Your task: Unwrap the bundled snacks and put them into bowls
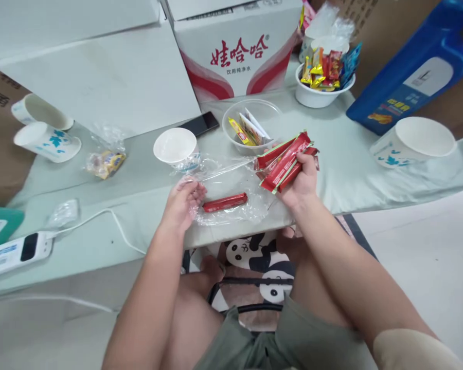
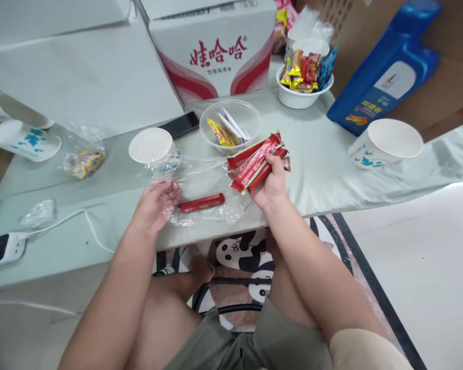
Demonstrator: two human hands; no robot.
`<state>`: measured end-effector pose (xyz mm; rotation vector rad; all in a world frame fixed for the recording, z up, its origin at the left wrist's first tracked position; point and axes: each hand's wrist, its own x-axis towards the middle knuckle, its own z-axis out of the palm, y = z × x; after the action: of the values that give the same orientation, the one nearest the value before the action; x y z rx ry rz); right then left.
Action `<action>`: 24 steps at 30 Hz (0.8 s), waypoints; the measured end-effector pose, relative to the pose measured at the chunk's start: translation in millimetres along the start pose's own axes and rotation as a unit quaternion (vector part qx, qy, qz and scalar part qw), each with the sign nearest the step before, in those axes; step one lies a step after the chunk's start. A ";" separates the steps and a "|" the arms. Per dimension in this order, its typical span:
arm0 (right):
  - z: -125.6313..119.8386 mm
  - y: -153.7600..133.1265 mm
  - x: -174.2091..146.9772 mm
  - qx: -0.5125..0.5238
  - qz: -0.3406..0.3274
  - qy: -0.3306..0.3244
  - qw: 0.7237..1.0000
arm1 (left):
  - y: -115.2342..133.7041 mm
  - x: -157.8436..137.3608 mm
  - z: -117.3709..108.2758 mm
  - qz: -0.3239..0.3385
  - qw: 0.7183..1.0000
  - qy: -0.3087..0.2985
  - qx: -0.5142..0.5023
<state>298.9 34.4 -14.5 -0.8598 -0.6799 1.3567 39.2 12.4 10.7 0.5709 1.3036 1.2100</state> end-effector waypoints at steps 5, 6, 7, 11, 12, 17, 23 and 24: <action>-12.6 -10.1 11.1 0.091 -0.019 0.044 0.995 | -1.1 6.2 9.8 0.003 0.997 0.047 -0.053; -12.9 -12.6 12.8 0.126 -0.011 0.064 0.990 | -1.1 6.7 10.6 0.005 0.997 0.053 -0.054; -12.9 -15.4 14.2 0.159 -0.001 0.086 0.984 | -1.0 6.9 10.9 0.006 0.997 0.060 -0.056; -13.9 -26.7 15.7 0.221 0.012 0.137 0.966 | -1.3 6.8 8.4 0.008 0.996 0.066 -0.053; -15.1 -28.9 15.7 0.221 0.007 0.139 0.965 | -1.6 7.0 7.3 0.008 0.997 0.063 -0.052; -22.6 -31.9 14.5 0.186 0.027 0.126 0.974 | 0.1 9.5 4.8 -0.012 0.996 0.069 -0.063; -23.0 -27.5 17.2 0.110 -0.017 0.090 0.990 | 11.4 6.2 2.7 -0.056 0.993 0.079 -0.064; -25.3 -28.1 20.4 0.105 -0.047 0.106 0.988 | 12.7 5.7 1.4 -0.062 0.994 0.068 -0.058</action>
<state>337.4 51.1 -5.9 -0.7781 -0.4004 1.2076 35.1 22.1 19.9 0.3229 1.3536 1.2283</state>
